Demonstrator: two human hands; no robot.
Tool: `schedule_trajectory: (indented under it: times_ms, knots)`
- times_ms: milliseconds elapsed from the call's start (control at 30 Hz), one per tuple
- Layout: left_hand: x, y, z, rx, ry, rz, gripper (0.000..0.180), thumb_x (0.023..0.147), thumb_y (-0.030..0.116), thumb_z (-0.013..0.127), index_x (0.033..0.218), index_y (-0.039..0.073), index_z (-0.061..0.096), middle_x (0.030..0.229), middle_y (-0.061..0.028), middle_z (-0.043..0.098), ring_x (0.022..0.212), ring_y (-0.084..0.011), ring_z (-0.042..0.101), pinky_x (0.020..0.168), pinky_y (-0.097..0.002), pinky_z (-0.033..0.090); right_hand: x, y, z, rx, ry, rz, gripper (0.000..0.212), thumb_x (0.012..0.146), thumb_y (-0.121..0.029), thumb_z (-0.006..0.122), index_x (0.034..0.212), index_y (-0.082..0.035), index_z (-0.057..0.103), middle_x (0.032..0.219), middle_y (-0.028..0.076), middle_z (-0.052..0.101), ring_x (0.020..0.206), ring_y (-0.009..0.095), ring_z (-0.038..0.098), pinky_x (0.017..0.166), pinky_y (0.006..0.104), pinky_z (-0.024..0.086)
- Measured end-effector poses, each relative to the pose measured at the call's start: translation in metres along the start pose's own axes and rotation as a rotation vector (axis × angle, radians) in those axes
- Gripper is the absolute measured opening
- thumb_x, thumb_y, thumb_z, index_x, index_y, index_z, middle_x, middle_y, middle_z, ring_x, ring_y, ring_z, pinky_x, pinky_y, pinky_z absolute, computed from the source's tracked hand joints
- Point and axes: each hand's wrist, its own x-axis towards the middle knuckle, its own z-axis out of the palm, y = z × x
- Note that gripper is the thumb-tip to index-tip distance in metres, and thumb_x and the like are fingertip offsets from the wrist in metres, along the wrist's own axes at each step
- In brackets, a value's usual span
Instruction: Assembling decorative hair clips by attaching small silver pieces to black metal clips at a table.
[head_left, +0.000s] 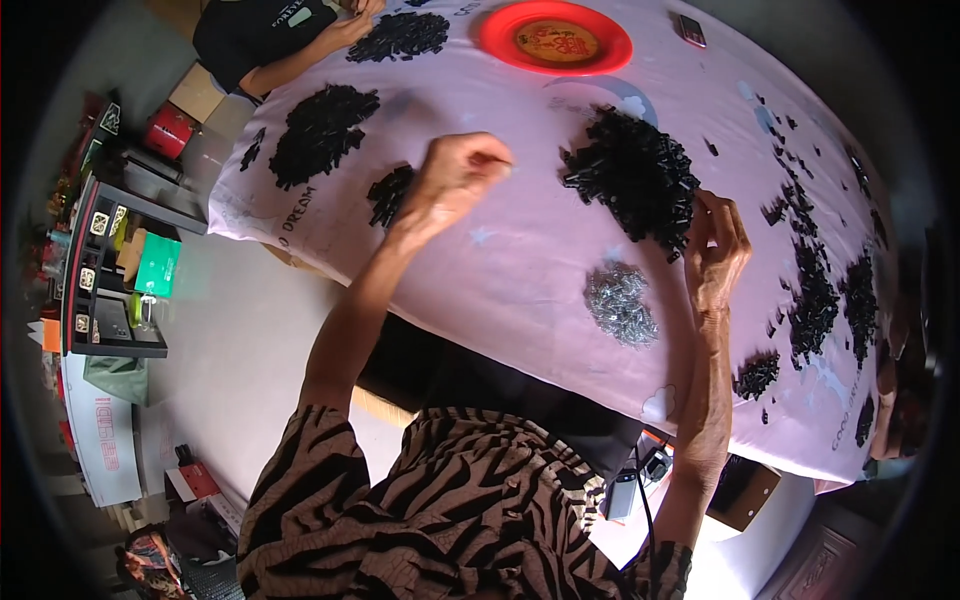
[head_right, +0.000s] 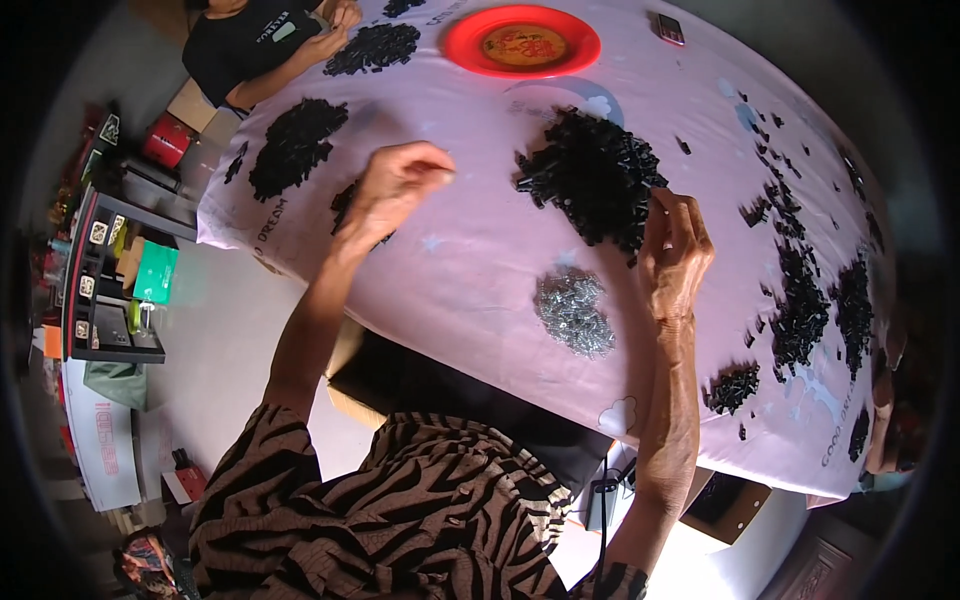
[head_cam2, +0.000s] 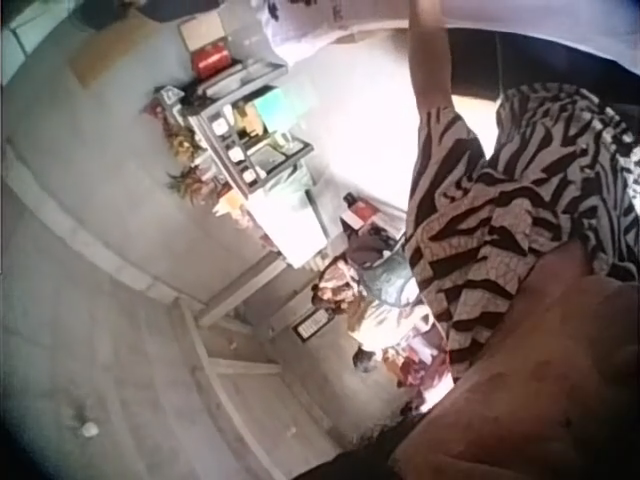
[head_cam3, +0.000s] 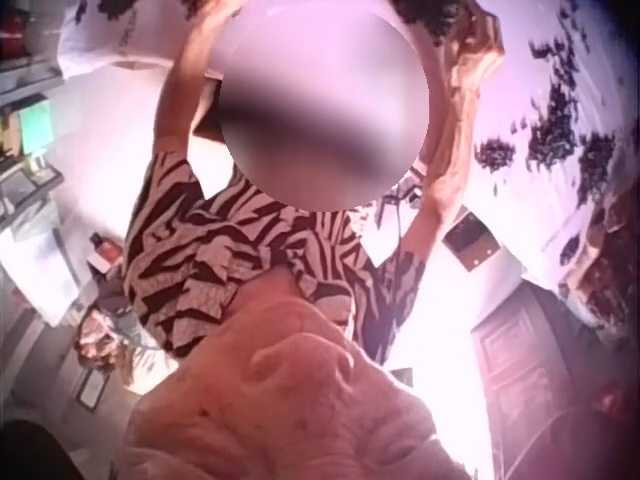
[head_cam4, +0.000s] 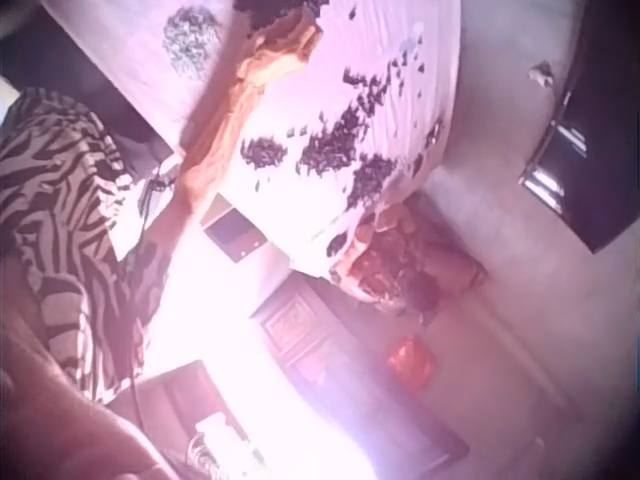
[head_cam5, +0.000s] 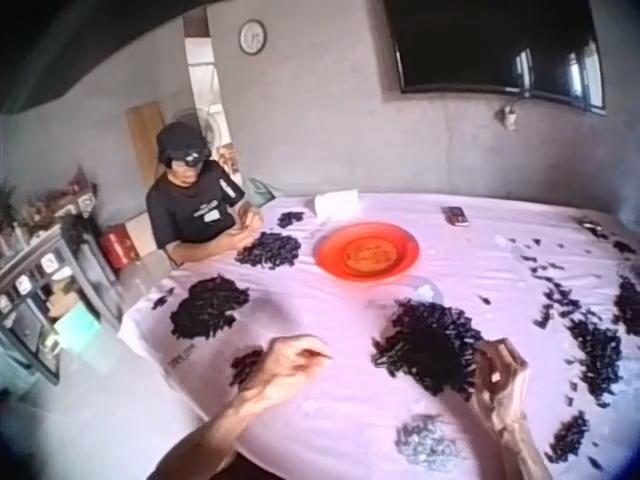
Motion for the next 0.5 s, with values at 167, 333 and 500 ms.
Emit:
schedule_trajectory:
  times_ms: [167, 333, 500]
  knots:
    - [0.022, 0.017, 0.047, 0.13, -0.202, 0.071, 0.011, 0.076, -0.001, 0.057, 0.082, 0.0, 0.067, 0.071, -0.0129, 0.066, 0.065, -0.0187, 0.064, 0.059, -0.0315, 0.049, 0.002, 0.013, 0.004, 0.039, -0.021, 0.146, 0.015, 0.085, 0.0, 0.055, 0.097, -0.001, 0.065, 0.081, 0.008, 0.063, 0.056, 0.013, 0.058, 0.049, 0.0243, 0.047]
    - [0.055, 0.046, 0.083, 0.309, -0.265, 0.175, 0.015, 0.074, -0.001, 0.053, 0.078, 0.002, 0.068, 0.072, -0.0167, 0.066, 0.068, -0.0301, 0.066, 0.063, -0.0396, 0.051, 0.003, 0.029, -0.01, 0.075, 0.081, 0.229, 0.017, 0.079, 0.004, 0.057, 0.093, -0.002, 0.064, 0.076, 0.011, 0.06, 0.055, 0.021, 0.053, 0.052, 0.0295, 0.042]
    - [0.051, 0.036, 0.087, 0.349, -0.264, 0.09, 0.013, 0.073, 0.001, 0.055, 0.075, 0.002, 0.067, 0.071, -0.0153, 0.066, 0.067, -0.0306, 0.065, 0.065, -0.0384, 0.052, 0.004, 0.018, -0.001, 0.118, 0.057, 0.24, 0.018, 0.079, 0.005, 0.055, 0.094, -0.001, 0.064, 0.074, 0.011, 0.058, 0.056, 0.019, 0.053, 0.054, 0.0279, 0.043]
